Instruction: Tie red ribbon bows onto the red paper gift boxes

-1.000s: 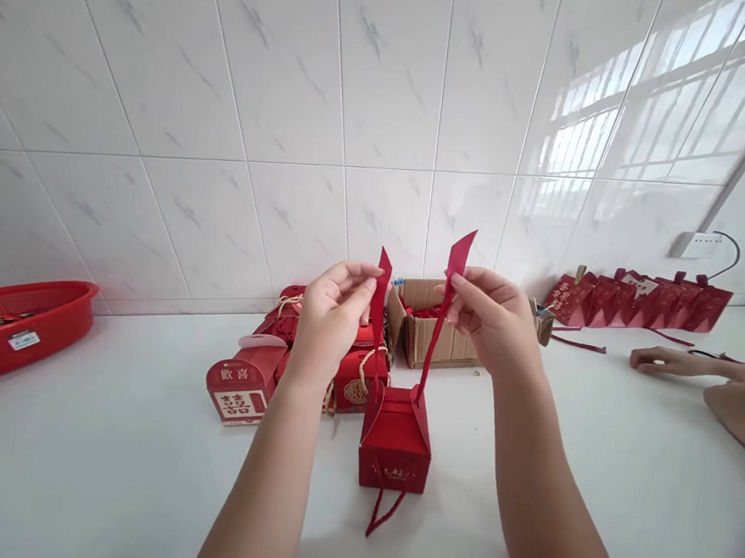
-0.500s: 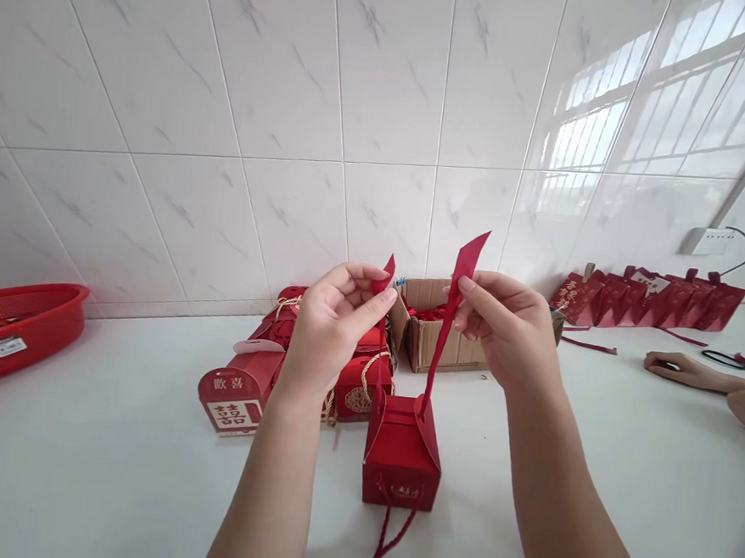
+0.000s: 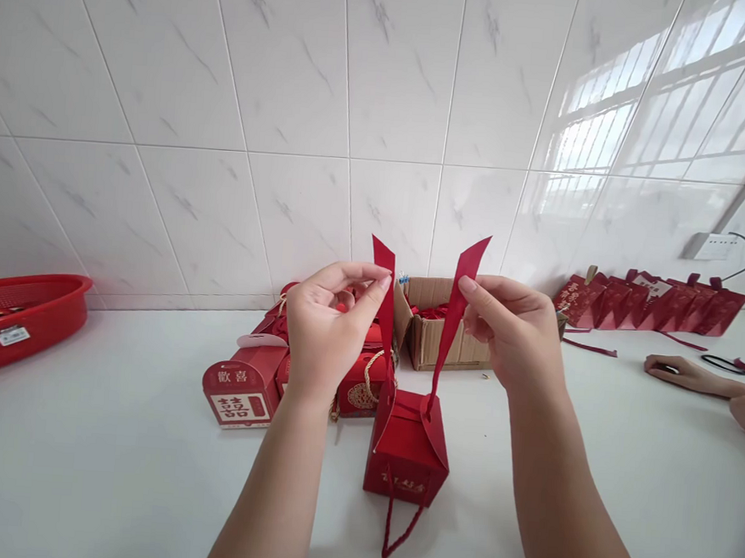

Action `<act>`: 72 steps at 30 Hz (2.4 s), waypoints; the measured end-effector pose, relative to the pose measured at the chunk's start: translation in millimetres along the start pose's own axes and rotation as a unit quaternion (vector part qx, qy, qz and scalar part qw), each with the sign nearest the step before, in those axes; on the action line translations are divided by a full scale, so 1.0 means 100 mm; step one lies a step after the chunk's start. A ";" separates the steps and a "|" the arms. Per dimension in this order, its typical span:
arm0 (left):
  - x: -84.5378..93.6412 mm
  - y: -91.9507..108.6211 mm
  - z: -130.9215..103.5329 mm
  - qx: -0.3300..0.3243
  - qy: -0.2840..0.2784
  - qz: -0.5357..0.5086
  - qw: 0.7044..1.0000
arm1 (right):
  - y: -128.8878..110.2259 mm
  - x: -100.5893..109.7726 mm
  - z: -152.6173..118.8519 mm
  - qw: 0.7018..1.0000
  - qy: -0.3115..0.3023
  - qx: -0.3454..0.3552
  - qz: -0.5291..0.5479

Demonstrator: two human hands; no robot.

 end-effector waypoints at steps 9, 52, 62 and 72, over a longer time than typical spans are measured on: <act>0.01 0.05 -0.04 0.006 -0.001 -0.030 1.000 | -0.01 -0.01 -0.02 1.000 -0.002 0.000 0.006; -0.26 -0.10 -0.16 0.060 -0.084 -0.151 0.983 | -0.09 -0.16 -0.13 0.998 -0.046 0.038 0.031; -0.27 -0.10 -0.19 0.068 -0.087 -0.169 0.979 | -0.11 -0.18 -0.13 0.996 -0.058 0.035 0.066; -0.09 0.14 -0.25 -0.076 -0.004 -0.071 0.995 | -0.21 -0.11 -0.16 0.995 -0.034 0.046 0.082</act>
Point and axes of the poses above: each hand's wrist, its own z-axis towards the middle knuckle, its own x-axis out of the back of the hand, y = z × x, the point moved 9 cm from there along z, towards the middle knuckle, and after that the axes turned 13 degrees about y, right-handed, at the moved point
